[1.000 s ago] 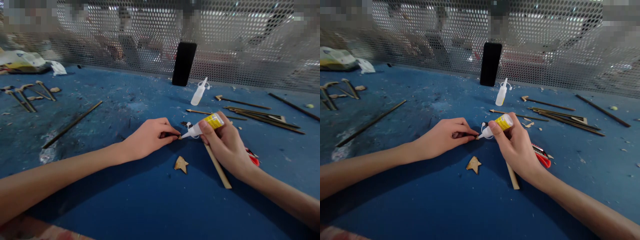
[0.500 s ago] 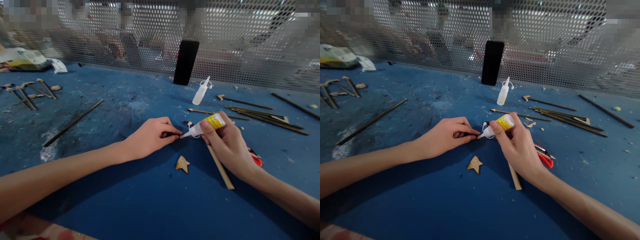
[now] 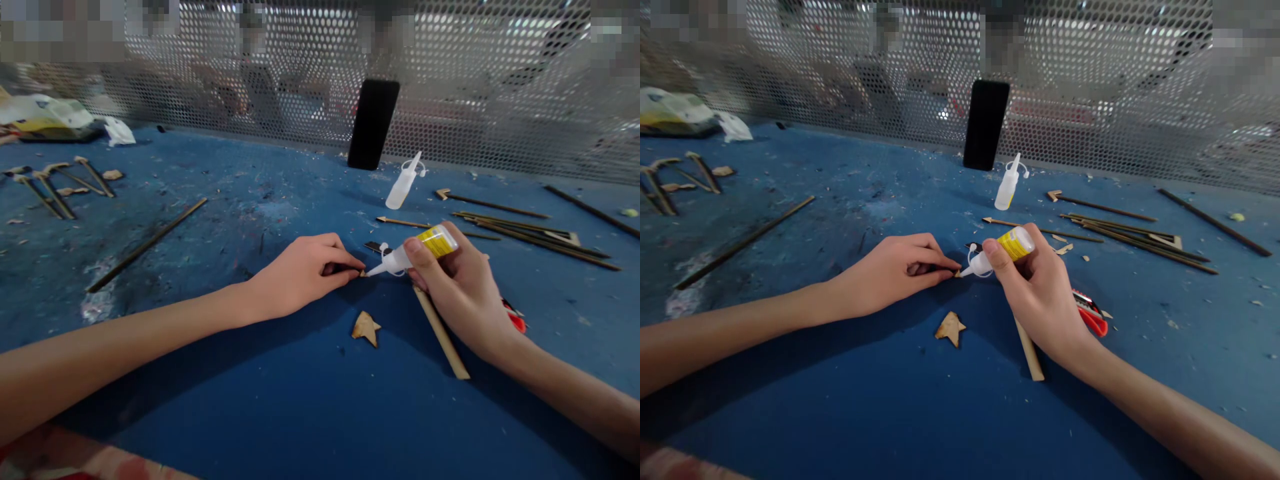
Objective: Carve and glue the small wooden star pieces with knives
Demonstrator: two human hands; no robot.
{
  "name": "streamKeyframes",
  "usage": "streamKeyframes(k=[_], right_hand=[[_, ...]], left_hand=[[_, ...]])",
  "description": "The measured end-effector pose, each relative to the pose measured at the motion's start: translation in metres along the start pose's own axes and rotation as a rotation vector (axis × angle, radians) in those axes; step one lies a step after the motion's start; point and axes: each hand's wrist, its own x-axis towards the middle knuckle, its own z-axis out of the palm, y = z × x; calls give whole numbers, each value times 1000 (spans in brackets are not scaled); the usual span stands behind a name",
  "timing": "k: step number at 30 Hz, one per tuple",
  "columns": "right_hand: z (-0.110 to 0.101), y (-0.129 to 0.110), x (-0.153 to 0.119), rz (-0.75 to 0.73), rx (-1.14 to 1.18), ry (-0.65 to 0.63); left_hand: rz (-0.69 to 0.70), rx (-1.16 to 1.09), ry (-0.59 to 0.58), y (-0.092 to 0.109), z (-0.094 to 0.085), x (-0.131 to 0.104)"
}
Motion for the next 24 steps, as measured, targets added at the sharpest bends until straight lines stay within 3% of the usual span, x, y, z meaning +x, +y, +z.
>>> streamKeyframes(k=[24], right_hand=[[1, 2, -1, -26, 165, 69]], left_hand=[[-18, -11, -1, 0, 0, -1]])
